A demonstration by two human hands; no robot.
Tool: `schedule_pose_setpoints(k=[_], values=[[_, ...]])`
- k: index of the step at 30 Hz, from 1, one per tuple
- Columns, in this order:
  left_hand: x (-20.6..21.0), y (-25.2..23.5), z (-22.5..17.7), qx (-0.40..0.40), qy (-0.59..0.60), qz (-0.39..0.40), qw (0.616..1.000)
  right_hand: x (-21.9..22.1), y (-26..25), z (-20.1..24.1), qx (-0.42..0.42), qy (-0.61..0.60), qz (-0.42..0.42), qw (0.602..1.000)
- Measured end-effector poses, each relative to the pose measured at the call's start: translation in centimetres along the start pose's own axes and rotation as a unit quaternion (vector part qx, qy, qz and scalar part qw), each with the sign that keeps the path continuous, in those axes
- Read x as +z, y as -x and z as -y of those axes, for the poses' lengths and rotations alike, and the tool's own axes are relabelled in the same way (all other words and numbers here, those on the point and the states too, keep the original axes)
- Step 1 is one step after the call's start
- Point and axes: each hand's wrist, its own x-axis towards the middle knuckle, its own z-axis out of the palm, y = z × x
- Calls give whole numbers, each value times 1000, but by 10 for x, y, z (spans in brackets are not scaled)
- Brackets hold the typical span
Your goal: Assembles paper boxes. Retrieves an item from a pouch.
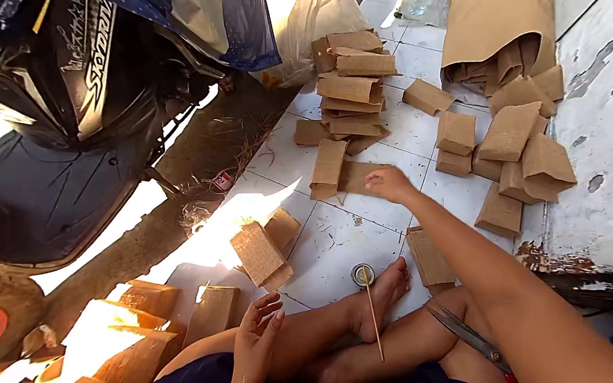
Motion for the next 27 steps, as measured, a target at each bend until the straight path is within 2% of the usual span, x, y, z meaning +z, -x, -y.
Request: schedule_pose_setpoints(k=[3, 6, 8, 12, 15, 18, 20, 21, 22, 23, 24, 25, 26, 27], values=[[-1, 0, 2, 7, 7, -1, 1000, 72, -21, 17, 103, -179, 102, 973], [-4, -1, 6, 6, 6, 13, 1000, 119, -34, 21, 176, -291, 87, 936], [-6, -2, 7, 2, 13, 16, 1000, 121, -34, 31, 202, -346, 67, 914], [-1, -8, 4, -7, 17, 29, 999, 81, -16, 45, 196, -396, 79, 894], [5, -10, 3, -13, 14, 60, 998, 44, 8, 49, 178, -363, 126, 906], [4, -10, 4, -14, 18, 74, 997, 20, 39, 52, 131, -205, 260, 934], [4, -9, 4, -21, 18, 73, 997, 20, 47, 67, 151, -56, 367, 916], [4, -9, 3, -23, 16, 73, 997, 24, 44, 74, 154, -19, 397, 905], [5, -10, 3, -24, 14, 73, 997, 27, 39, 83, 125, -27, 392, 911], [6, -11, 3, -24, 12, 75, 997, 25, 32, 95, 55, -90, 353, 929], [5, -12, 5, -24, 10, 76, 997, 20, 21, 108, -44, -200, 309, 929], [4, -13, 6, -24, 10, 76, 997, 14, 7, 128, -130, -295, 272, 907], [4, -12, 7, -27, 13, 75, 997, 9, -10, 148, -176, -347, 224, 893], [3, -11, 6, -29, 16, 75, 997, 7, -28, 163, -180, -352, 164, 904]])
